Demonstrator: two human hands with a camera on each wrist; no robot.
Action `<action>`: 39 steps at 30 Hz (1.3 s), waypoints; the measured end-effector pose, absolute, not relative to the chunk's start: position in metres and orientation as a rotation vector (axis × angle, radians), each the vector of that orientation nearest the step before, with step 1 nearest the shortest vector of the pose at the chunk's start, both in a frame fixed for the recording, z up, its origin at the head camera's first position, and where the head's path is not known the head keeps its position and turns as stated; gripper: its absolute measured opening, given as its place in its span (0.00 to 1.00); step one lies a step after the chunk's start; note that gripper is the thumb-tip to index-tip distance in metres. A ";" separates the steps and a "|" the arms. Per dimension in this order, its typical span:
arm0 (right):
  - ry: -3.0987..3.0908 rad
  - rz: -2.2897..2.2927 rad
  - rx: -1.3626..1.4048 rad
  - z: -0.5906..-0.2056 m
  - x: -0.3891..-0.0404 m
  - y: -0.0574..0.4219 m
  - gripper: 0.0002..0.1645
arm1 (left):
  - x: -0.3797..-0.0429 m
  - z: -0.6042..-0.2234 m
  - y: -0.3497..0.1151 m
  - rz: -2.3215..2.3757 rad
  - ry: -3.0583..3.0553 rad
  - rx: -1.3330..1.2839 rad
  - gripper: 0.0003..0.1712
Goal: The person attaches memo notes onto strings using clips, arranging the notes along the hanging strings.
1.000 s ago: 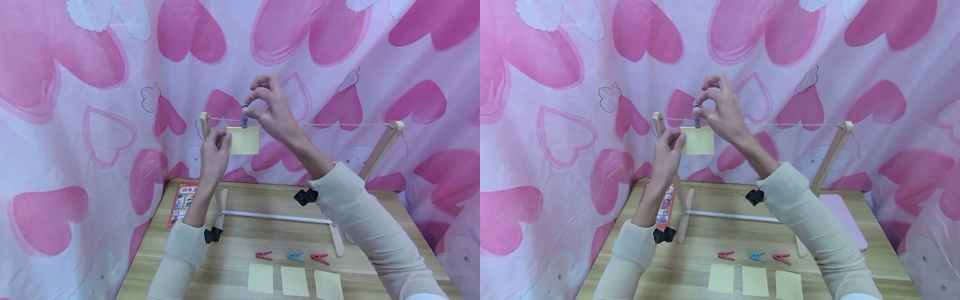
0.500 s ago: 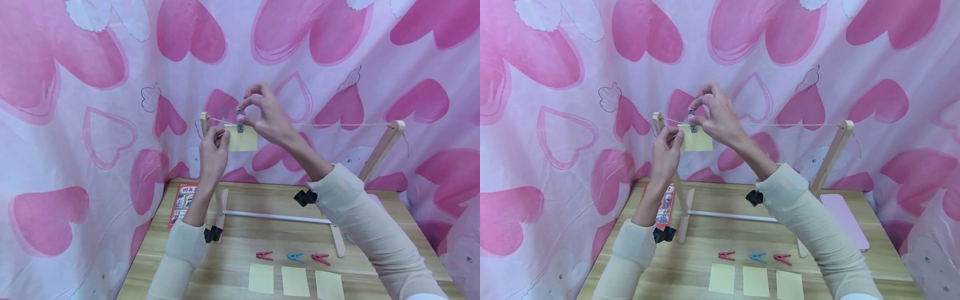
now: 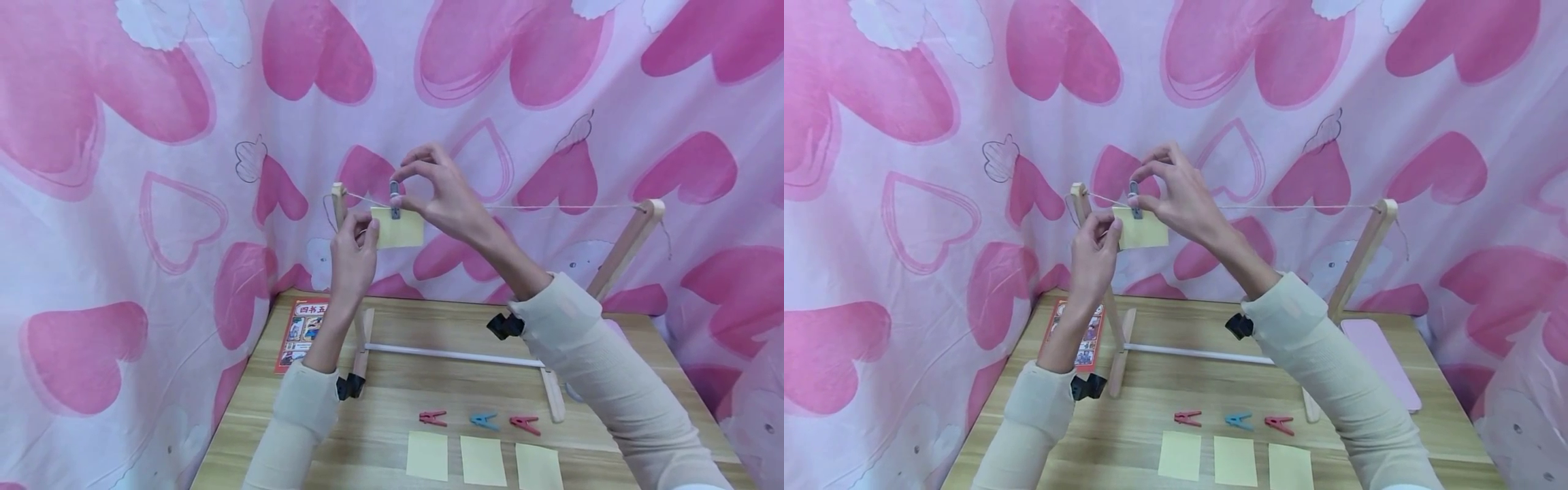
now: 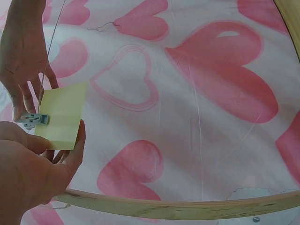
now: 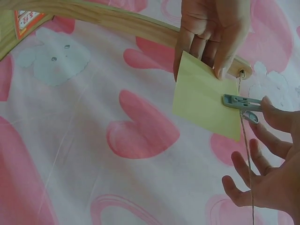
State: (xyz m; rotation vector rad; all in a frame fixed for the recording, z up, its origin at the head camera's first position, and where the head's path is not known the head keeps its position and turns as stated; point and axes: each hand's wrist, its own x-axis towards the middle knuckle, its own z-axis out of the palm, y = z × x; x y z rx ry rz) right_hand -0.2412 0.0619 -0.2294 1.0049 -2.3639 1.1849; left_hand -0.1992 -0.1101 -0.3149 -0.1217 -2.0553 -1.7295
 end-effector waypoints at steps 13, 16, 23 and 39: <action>-2.129 1.136 1.024 -0.241 -0.204 0.087 0.20 | -0.195 -0.327 -0.110 -1.857 -2.069 -0.207 0.19; -2.062 1.079 1.076 -0.258 -0.185 0.097 0.18 | -0.193 -0.330 -0.111 -1.856 -2.084 -0.235 0.19; -2.121 0.990 1.181 -0.305 -0.156 0.120 0.19 | -0.189 -0.340 -0.116 -1.851 -2.154 -0.270 0.19; -2.423 0.827 0.996 -0.398 -0.133 0.171 0.31 | -0.144 -0.407 -0.131 -1.631 -2.333 -0.358 0.15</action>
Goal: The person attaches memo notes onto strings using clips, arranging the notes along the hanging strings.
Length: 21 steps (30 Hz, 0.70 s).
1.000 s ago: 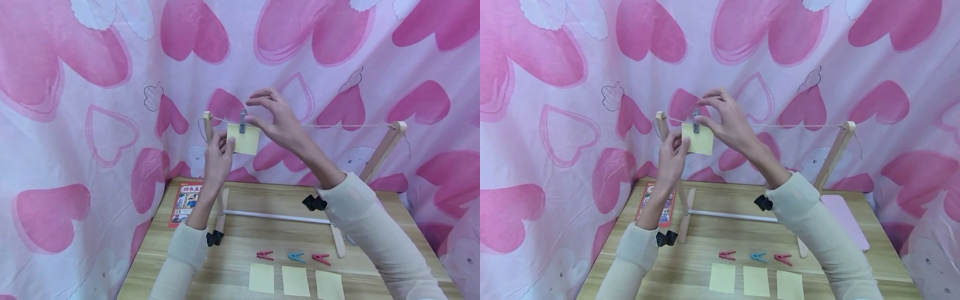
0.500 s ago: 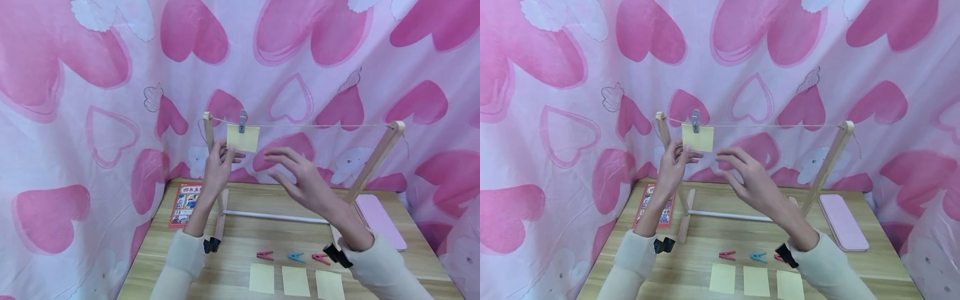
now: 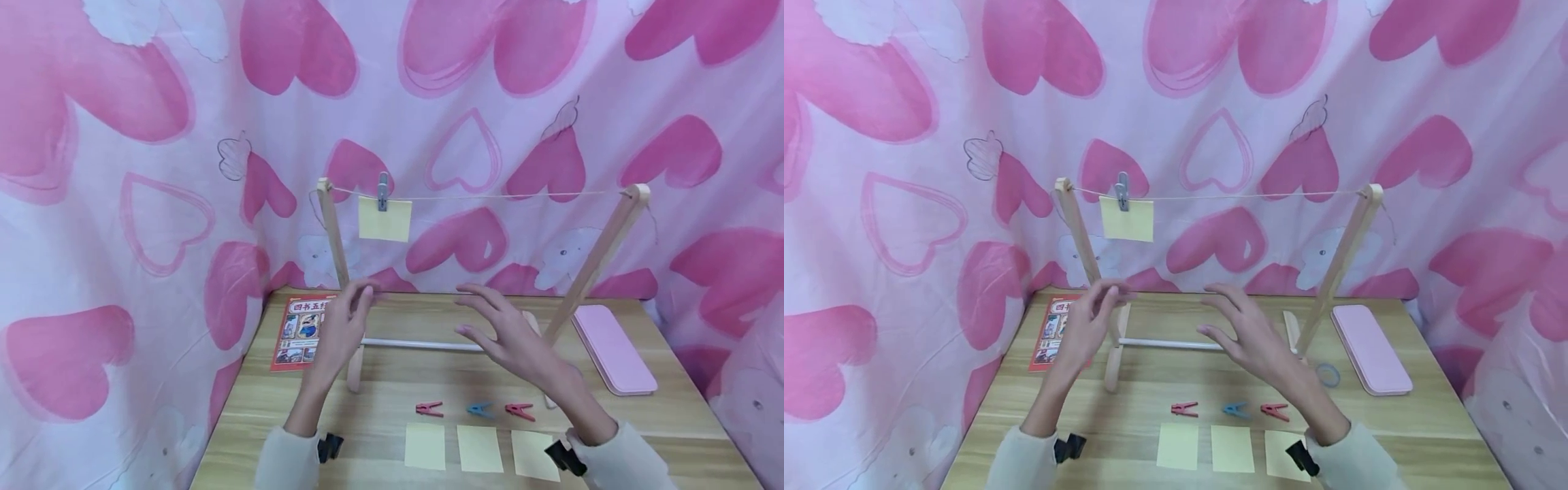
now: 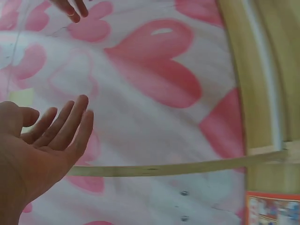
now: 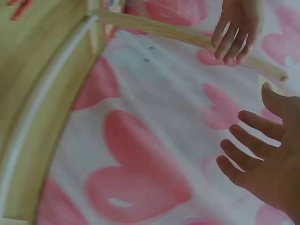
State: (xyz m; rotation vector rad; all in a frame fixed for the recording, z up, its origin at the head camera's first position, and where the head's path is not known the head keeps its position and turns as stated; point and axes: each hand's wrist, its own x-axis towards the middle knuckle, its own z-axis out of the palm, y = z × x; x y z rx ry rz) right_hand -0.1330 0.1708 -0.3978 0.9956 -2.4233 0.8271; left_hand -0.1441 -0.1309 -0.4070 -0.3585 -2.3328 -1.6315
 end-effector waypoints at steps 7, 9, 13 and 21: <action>-2.492 0.851 0.921 -0.436 -0.128 0.181 0.34 | -0.119 -0.476 -0.133 -1.159 -2.541 -0.396 0.17; -2.504 0.845 0.914 -0.444 -0.127 0.182 0.36 | -0.112 -0.492 -0.132 -1.112 -2.604 -0.359 0.21; -2.512 0.815 0.930 -0.461 -0.125 0.182 0.40 | -0.099 -0.523 -0.132 -1.192 -2.661 -0.294 0.32; -2.586 0.773 0.912 -0.497 -0.113 0.181 0.41 | -0.068 -0.607 -0.116 -1.347 -2.596 -0.439 0.41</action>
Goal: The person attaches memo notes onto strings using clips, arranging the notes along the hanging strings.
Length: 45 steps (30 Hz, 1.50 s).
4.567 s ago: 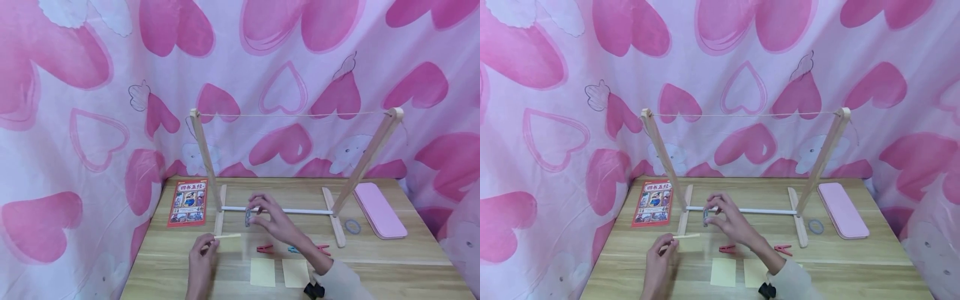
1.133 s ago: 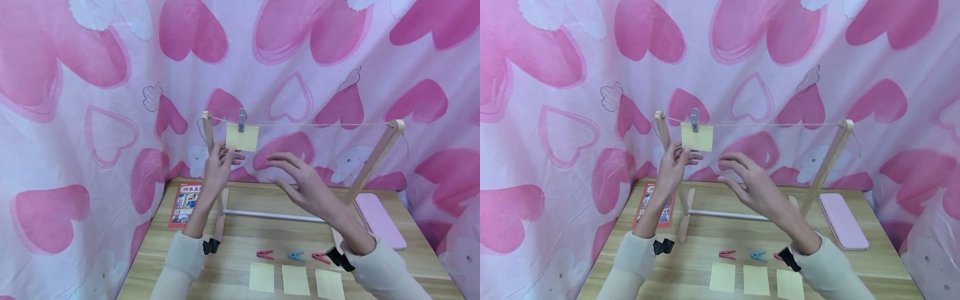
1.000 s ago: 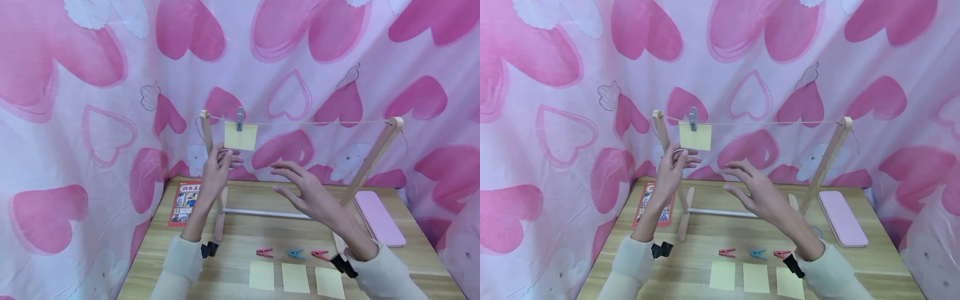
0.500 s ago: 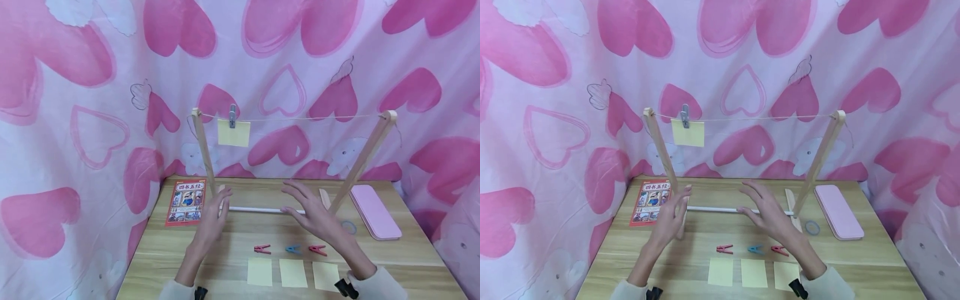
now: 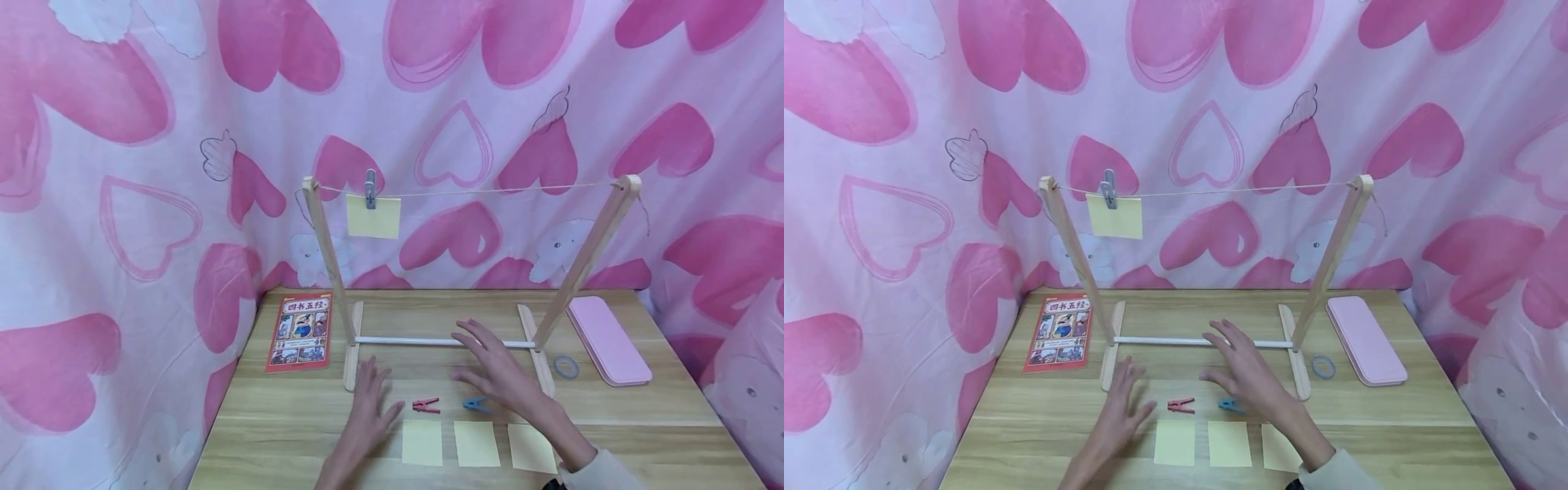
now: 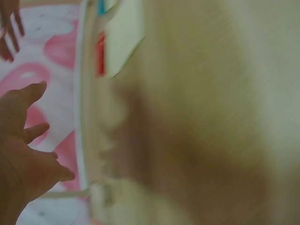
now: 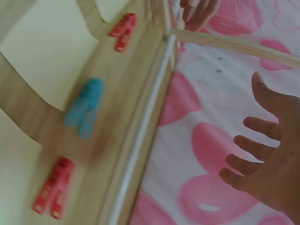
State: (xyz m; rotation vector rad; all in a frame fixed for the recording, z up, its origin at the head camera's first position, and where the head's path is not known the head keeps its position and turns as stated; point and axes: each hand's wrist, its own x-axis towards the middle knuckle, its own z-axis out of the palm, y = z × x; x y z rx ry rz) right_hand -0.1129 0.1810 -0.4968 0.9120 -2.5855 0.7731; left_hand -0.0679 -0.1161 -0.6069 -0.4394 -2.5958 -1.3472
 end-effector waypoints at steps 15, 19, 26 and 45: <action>-2.687 0.545 0.969 -0.563 -0.110 0.168 0.33 | -0.037 -0.630 -0.095 -1.578 -2.732 -0.281 0.32; -2.770 0.510 1.019 -0.577 -0.105 0.158 0.33 | -0.036 -0.632 -0.095 -1.565 -2.722 -0.316 0.29; -2.755 0.440 1.068 -0.595 -0.101 0.147 0.29 | -0.037 -0.634 -0.096 -1.514 -2.674 -0.400 0.23; -2.665 0.798 0.932 -0.604 -0.100 0.143 0.16 | -0.035 -0.645 -0.100 -1.433 -2.621 -0.416 0.17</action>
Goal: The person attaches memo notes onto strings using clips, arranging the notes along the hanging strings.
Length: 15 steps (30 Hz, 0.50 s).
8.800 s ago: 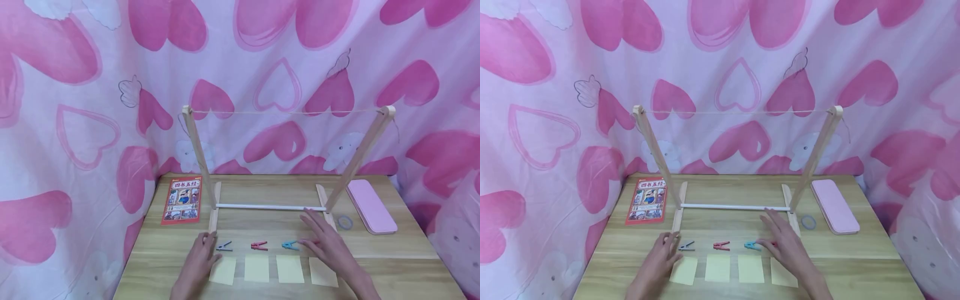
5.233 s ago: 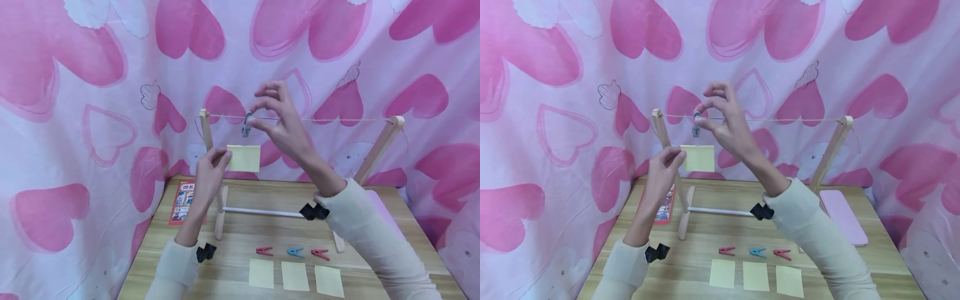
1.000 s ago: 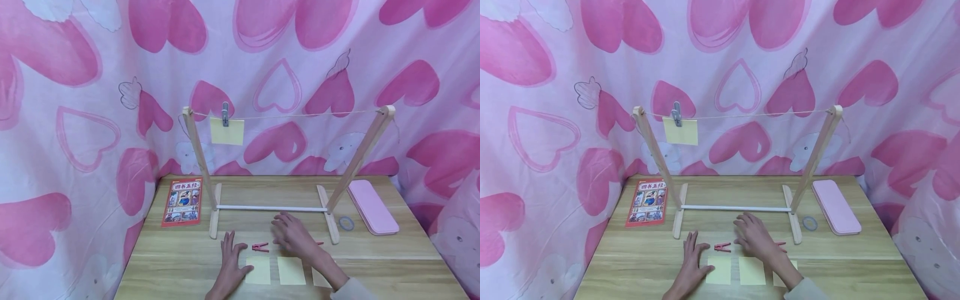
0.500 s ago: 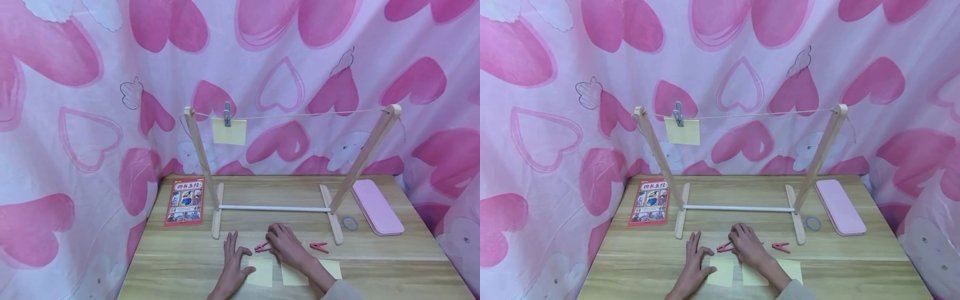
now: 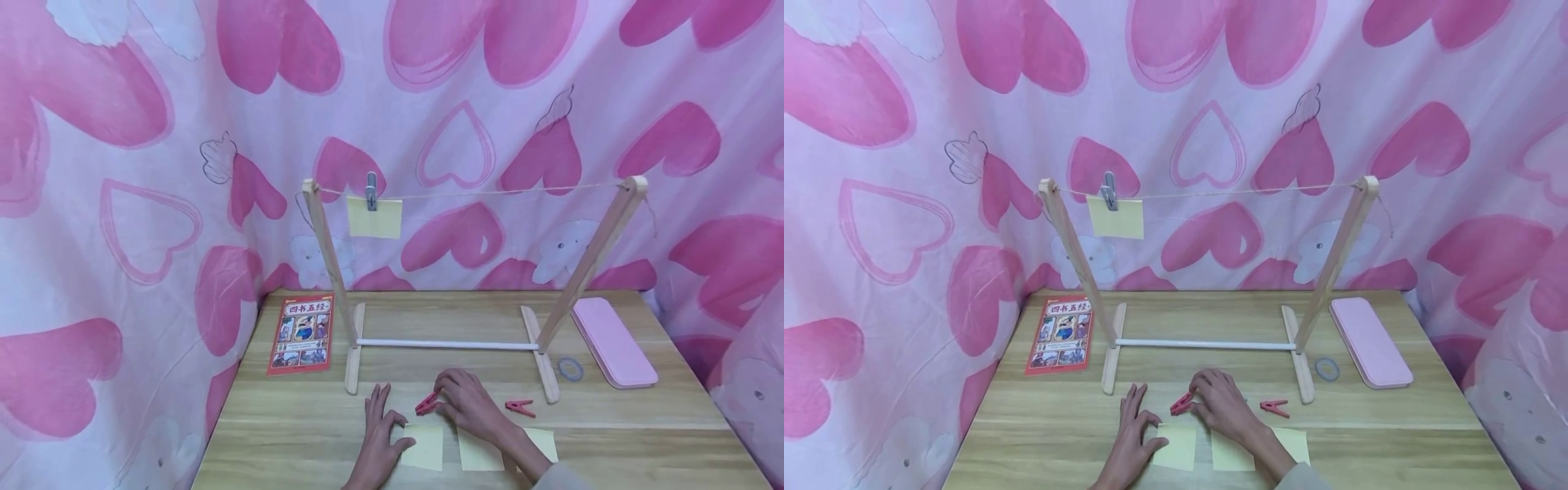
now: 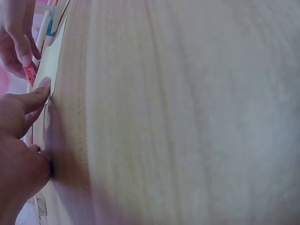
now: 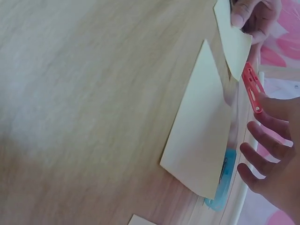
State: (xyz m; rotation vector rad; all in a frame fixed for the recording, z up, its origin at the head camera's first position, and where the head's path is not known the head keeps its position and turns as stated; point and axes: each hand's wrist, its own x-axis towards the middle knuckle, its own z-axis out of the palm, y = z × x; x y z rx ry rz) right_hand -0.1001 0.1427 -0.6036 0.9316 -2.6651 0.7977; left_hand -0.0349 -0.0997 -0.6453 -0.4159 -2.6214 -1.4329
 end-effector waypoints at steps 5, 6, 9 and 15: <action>-2.710 1.129 0.854 -0.601 -0.101 0.143 0.14 | -0.035 -0.651 -0.098 -1.405 -2.551 -0.409 0.12; -2.715 1.239 0.840 -0.600 -0.101 0.144 0.14 | -0.034 -0.653 -0.098 -1.394 -2.528 -0.406 0.12; -2.694 1.554 0.788 -0.597 -0.104 0.146 0.14 | -0.032 -0.657 -0.095 -1.368 -2.429 -0.415 0.13; -2.581 1.723 0.777 -0.587 -0.111 0.152 0.14 | -0.028 -0.655 -0.090 -1.407 -2.265 -0.433 0.15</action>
